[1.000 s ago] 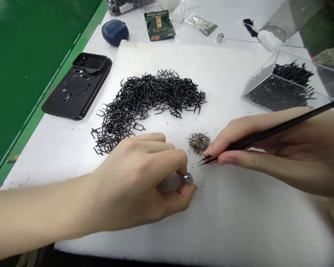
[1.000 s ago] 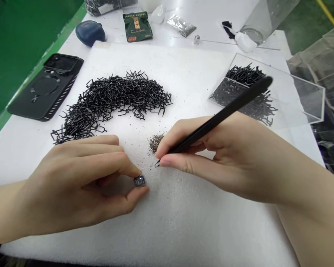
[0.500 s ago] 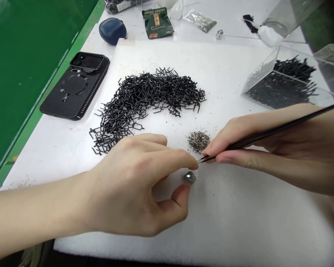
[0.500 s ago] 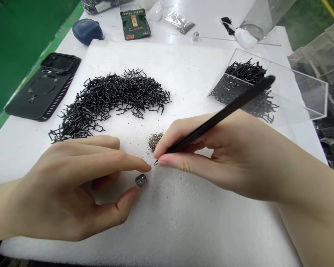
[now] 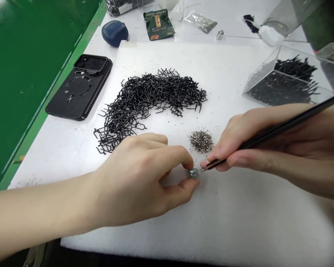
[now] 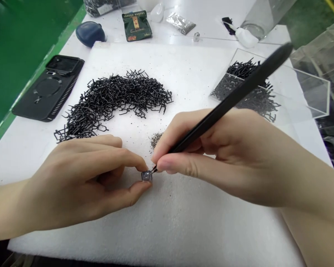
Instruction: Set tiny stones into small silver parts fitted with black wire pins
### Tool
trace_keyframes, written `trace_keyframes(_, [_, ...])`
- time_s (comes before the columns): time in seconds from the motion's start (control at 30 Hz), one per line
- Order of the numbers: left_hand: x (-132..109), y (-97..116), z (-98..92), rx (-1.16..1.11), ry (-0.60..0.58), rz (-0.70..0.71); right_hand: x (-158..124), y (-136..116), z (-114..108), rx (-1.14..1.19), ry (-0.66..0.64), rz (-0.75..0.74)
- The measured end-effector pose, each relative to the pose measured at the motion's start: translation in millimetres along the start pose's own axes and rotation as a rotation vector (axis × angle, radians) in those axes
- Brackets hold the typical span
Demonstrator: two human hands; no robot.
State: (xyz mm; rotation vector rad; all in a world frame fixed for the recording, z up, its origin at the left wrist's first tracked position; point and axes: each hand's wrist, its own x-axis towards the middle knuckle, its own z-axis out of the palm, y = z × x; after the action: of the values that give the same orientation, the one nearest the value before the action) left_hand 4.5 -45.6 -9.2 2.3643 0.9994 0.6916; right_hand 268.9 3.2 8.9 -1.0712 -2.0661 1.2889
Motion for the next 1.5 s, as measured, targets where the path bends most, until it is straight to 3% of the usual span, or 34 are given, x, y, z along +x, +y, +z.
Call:
trace_keyframes(0.43, [-2, 5, -3.7, 0.011, 0.014, -0.018, 0, -4, 10, 0.03, -0.009, -0.025])
trace_keyframes(0.73, [-1, 2, -6.5, -0.08, -0.029, 0.007, -14, 8, -14, 0.114, -0.052, -0.051])
trace_keyframes(0.93, [0, 2, -7.5, -0.012, -0.044, -0.03, -11, 8, -12, 0.182, -0.101, -0.049])
trace_keyframes(1.5, [-2, 5, -8.4, 0.008, -0.07, -0.082, -17, 10, -7, -0.024, -0.056, -0.184])
